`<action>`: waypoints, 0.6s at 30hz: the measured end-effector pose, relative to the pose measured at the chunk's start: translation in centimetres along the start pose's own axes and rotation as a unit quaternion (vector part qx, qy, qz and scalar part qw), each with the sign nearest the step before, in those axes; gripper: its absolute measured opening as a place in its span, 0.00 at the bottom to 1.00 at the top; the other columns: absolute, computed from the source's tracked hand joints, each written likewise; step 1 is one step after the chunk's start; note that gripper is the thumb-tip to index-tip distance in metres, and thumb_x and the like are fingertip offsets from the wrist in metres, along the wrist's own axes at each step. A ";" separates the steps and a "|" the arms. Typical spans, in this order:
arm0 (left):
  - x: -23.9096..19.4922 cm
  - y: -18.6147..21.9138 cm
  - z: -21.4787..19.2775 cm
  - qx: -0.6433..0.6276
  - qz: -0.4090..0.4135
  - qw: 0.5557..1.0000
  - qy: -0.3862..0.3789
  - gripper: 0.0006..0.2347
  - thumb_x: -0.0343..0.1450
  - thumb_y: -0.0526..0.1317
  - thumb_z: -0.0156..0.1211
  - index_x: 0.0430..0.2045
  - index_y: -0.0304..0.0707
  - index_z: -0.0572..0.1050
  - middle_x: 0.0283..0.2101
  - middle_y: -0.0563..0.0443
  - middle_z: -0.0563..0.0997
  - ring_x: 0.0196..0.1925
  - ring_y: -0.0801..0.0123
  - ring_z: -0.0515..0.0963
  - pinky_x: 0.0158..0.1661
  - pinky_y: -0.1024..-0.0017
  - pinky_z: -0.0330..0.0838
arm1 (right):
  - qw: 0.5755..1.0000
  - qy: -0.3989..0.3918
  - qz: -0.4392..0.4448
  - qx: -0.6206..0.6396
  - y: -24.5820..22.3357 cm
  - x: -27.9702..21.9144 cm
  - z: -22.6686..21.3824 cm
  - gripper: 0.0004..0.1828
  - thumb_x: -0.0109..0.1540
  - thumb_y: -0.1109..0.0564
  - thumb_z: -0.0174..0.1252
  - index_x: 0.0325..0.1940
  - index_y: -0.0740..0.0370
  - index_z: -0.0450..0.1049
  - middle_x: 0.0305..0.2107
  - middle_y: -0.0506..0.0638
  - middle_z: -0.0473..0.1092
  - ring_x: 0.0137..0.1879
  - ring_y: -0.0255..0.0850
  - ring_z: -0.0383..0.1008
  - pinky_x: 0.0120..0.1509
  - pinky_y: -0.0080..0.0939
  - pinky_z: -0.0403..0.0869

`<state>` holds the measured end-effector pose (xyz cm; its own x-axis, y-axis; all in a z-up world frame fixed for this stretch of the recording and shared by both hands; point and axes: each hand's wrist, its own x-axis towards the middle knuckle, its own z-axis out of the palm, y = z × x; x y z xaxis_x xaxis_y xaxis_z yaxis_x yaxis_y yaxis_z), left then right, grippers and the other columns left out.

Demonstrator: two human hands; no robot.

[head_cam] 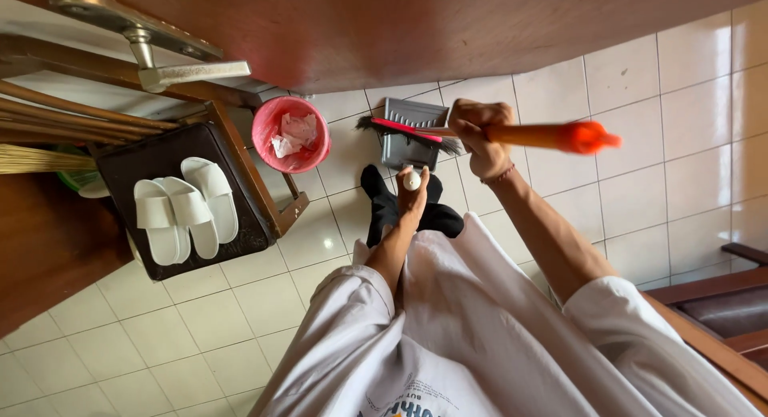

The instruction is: The recorder sweeps the floor using a broom and dustpan, then replaces the plastic liner in a small trash bin.

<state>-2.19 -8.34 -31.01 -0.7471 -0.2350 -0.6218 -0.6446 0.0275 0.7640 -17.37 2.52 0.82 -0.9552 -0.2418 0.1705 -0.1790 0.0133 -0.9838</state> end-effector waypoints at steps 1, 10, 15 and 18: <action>-0.1 0.2 0.1 -0.007 -0.014 1.000 0.018 0.27 0.68 0.55 0.66 0.56 0.42 0.65 0.57 0.43 0.76 0.58 0.57 0.78 0.57 0.64 0.71 | 0.997 0.029 -0.069 0.008 -0.1 -0.1 -0.1 0.16 0.57 0.62 0.50 0.16 0.66 0.55 0.16 0.48 0.56 0.24 0.36 0.55 0.28 0.37 0.56; -1.5 -2.3 2.1 -0.010 -0.001 0.993 0.115 0.26 0.69 0.55 0.64 0.55 0.46 0.62 0.55 0.41 0.76 0.54 0.51 0.79 0.51 0.59 0.75 | 0.995 -0.032 0.023 0.095 2.0 0.7 -0.6 0.14 0.51 0.69 0.48 0.16 0.64 0.50 0.15 0.49 0.53 0.24 0.35 0.50 0.30 0.37 0.51; -1.0 -2.7 2.4 -0.013 -0.038 0.988 0.150 0.26 0.69 0.55 0.64 0.57 0.50 0.60 0.54 0.41 0.76 0.53 0.49 0.80 0.50 0.56 0.75 | 0.988 -0.120 0.070 0.062 4.0 2.1 1.7 0.06 0.51 0.66 0.48 0.20 0.67 0.59 0.16 0.47 0.57 0.24 0.33 0.53 0.29 0.35 0.55; -1.6 -3.1 2.9 -0.016 -0.058 0.986 0.154 0.26 0.70 0.54 0.64 0.58 0.51 0.59 0.54 0.40 0.76 0.53 0.49 0.80 0.50 0.56 0.75 | 0.976 -0.182 0.122 0.013 6.1 2.9 2.6 0.07 0.52 0.64 0.49 0.19 0.66 0.62 0.15 0.45 0.57 0.23 0.31 0.54 0.27 0.33 0.55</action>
<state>0.53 -5.23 -32.83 -0.5808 -0.5185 -0.6276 -0.7138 -0.0463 0.6988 -20.58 -0.62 -4.84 -0.8211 -0.5629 -0.0947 0.0537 0.0890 -0.9946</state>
